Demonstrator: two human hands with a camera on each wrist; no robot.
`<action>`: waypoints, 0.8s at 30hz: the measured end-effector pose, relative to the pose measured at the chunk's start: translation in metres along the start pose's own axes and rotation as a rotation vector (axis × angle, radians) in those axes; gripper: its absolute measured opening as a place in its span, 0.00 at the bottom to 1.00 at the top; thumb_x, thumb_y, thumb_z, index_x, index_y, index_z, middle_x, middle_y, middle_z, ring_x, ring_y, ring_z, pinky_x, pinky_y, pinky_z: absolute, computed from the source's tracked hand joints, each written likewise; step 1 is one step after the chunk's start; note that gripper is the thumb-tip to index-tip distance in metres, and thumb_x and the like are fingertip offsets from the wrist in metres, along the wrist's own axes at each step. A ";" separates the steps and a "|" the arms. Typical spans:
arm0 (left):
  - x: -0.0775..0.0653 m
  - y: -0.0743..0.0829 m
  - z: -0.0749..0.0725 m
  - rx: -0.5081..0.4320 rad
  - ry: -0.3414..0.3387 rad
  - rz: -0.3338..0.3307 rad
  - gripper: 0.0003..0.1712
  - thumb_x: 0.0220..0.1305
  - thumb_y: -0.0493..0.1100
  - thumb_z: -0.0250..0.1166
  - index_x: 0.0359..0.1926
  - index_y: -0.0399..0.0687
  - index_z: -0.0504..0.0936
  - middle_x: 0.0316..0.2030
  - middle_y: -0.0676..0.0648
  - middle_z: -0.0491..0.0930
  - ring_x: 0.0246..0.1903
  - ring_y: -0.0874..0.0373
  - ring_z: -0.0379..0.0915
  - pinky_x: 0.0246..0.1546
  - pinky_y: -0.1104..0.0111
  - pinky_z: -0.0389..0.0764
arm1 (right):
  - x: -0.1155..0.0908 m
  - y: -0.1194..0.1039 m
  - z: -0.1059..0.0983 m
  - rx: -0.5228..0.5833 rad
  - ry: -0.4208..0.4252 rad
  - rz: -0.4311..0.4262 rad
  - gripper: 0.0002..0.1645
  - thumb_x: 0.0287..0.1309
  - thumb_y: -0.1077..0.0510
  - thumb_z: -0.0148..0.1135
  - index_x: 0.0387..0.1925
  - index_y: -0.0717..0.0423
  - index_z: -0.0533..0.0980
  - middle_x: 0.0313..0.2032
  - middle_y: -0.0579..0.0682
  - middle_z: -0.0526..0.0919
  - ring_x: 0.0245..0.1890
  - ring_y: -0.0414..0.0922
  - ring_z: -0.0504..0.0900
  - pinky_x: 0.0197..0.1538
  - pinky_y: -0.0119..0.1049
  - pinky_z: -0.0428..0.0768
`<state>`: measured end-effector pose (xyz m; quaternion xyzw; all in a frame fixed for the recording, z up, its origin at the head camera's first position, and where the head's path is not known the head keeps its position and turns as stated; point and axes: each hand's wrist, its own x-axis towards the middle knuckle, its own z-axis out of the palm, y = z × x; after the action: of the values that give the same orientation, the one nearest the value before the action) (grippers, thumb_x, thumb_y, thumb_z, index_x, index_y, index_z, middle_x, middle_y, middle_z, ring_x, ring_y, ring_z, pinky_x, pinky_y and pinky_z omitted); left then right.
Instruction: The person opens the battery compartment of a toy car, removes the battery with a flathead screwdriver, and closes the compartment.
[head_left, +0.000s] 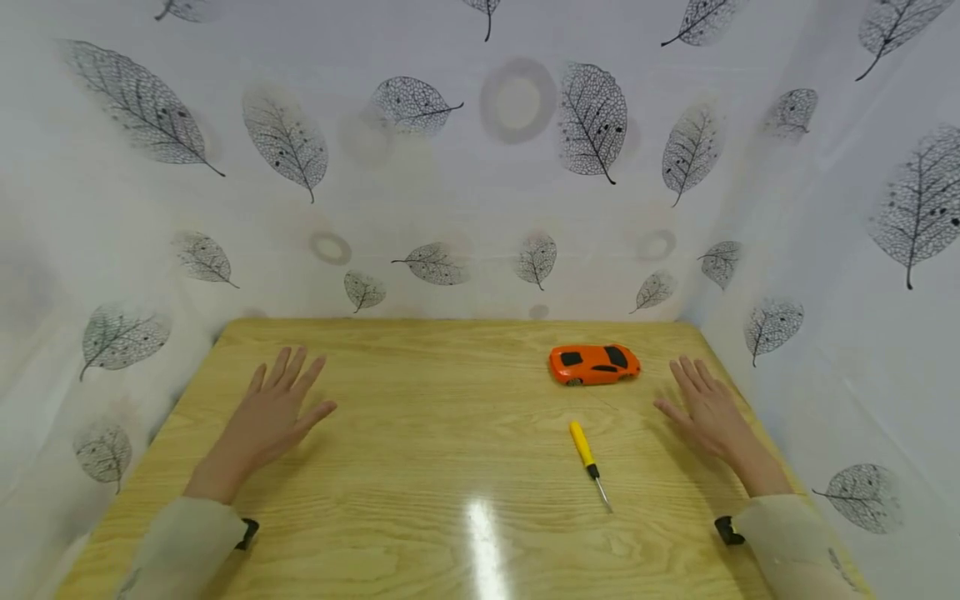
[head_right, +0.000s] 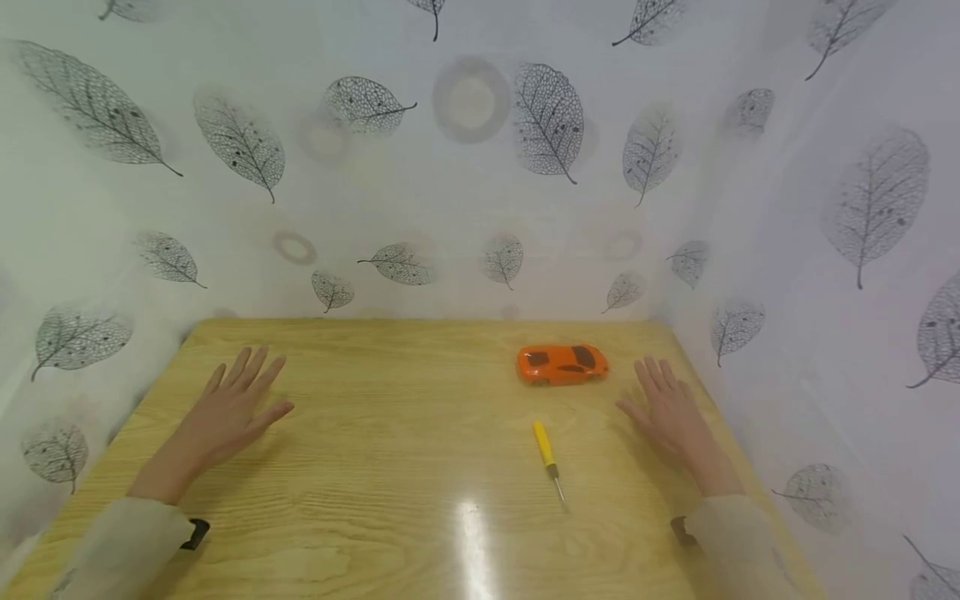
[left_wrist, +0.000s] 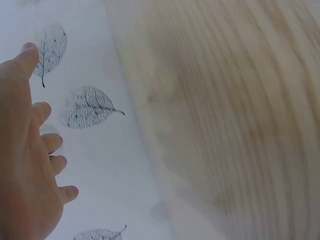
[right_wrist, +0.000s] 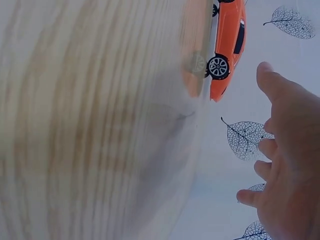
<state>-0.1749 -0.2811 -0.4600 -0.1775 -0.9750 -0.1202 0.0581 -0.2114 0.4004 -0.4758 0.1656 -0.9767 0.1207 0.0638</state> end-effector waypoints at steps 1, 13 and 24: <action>0.004 0.004 0.001 -0.002 0.002 0.006 0.47 0.78 0.65 0.52 0.82 0.40 0.51 0.80 0.30 0.40 0.79 0.34 0.29 0.74 0.34 0.37 | 0.001 -0.001 0.000 0.007 -0.004 0.001 0.50 0.77 0.40 0.54 0.80 0.69 0.48 0.78 0.72 0.46 0.78 0.67 0.39 0.71 0.72 0.51; 0.049 0.047 0.011 -0.043 0.023 0.084 0.45 0.79 0.64 0.51 0.82 0.43 0.50 0.81 0.34 0.41 0.80 0.37 0.33 0.75 0.37 0.41 | 0.014 -0.010 -0.001 0.033 -0.022 0.025 0.48 0.77 0.42 0.55 0.79 0.71 0.49 0.77 0.73 0.46 0.78 0.69 0.41 0.71 0.74 0.52; 0.089 0.099 0.027 -0.085 0.066 0.214 0.43 0.79 0.58 0.56 0.80 0.37 0.55 0.78 0.32 0.52 0.78 0.36 0.44 0.76 0.41 0.49 | 0.026 -0.015 0.001 0.065 -0.017 0.037 0.46 0.77 0.44 0.55 0.77 0.72 0.54 0.76 0.73 0.52 0.76 0.72 0.48 0.70 0.74 0.53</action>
<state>-0.2236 -0.1548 -0.4514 -0.2788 -0.9421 -0.1601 0.0950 -0.2305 0.3782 -0.4692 0.1507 -0.9757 0.1519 0.0479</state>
